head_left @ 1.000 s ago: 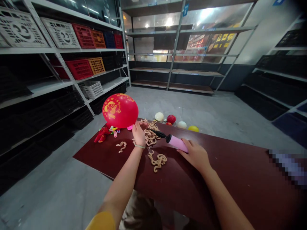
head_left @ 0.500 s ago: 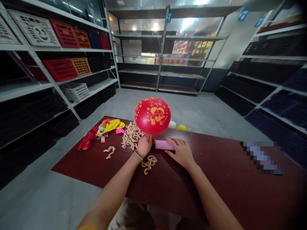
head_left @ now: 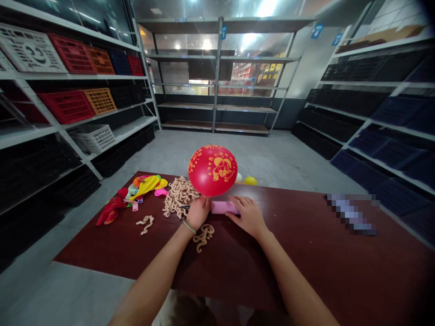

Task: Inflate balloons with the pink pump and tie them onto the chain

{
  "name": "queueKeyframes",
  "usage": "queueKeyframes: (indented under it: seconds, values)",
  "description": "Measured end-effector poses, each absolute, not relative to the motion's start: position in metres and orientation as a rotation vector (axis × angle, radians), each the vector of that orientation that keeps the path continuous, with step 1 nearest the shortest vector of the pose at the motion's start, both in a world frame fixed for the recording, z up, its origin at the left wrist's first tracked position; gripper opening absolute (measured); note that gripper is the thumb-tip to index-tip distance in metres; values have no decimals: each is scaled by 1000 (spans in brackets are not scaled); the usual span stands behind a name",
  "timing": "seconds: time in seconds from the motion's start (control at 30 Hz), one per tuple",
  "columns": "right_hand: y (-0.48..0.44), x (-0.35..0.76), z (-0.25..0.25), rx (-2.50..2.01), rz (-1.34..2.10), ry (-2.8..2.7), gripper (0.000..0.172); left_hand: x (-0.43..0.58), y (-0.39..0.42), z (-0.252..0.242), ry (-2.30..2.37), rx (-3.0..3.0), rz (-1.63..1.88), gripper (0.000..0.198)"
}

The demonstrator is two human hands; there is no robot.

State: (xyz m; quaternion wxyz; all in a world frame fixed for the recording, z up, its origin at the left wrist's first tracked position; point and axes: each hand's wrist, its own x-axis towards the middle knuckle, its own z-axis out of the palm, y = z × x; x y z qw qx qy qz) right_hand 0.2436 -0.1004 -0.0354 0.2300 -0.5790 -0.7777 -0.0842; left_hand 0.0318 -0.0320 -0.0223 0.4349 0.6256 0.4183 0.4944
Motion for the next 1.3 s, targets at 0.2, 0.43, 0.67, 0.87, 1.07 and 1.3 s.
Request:
queueKeyframes:
  seconds: [0.2, 0.43, 0.67, 0.87, 1.07, 1.3]
  values:
    - [-98, 246, -30, -1387, -402, -1974, 36, 29, -26, -25, 1264, 1978, 1030, 31]
    - [-114, 259, 26, -1262, -717, -1885, 41, 24, -27, -4, 1381, 2195, 760, 30]
    - [-141, 259, 65, -1095, -1101, -2167, 60, 43, -41, 23, 827, 1649, 543, 41]
    - [-135, 251, 66, -1148, -984, -2518, 69, 52, -57, 27, 654, 1475, 341, 34]
    - [-127, 240, 60, -1151, -879, -2614, 68, 57, -74, 29, 650, 1412, 215, 34]
    - [-118, 237, 55, -1160, -946, -2555, 53, 51, -81, 43, 730, 1347, 210, 32]
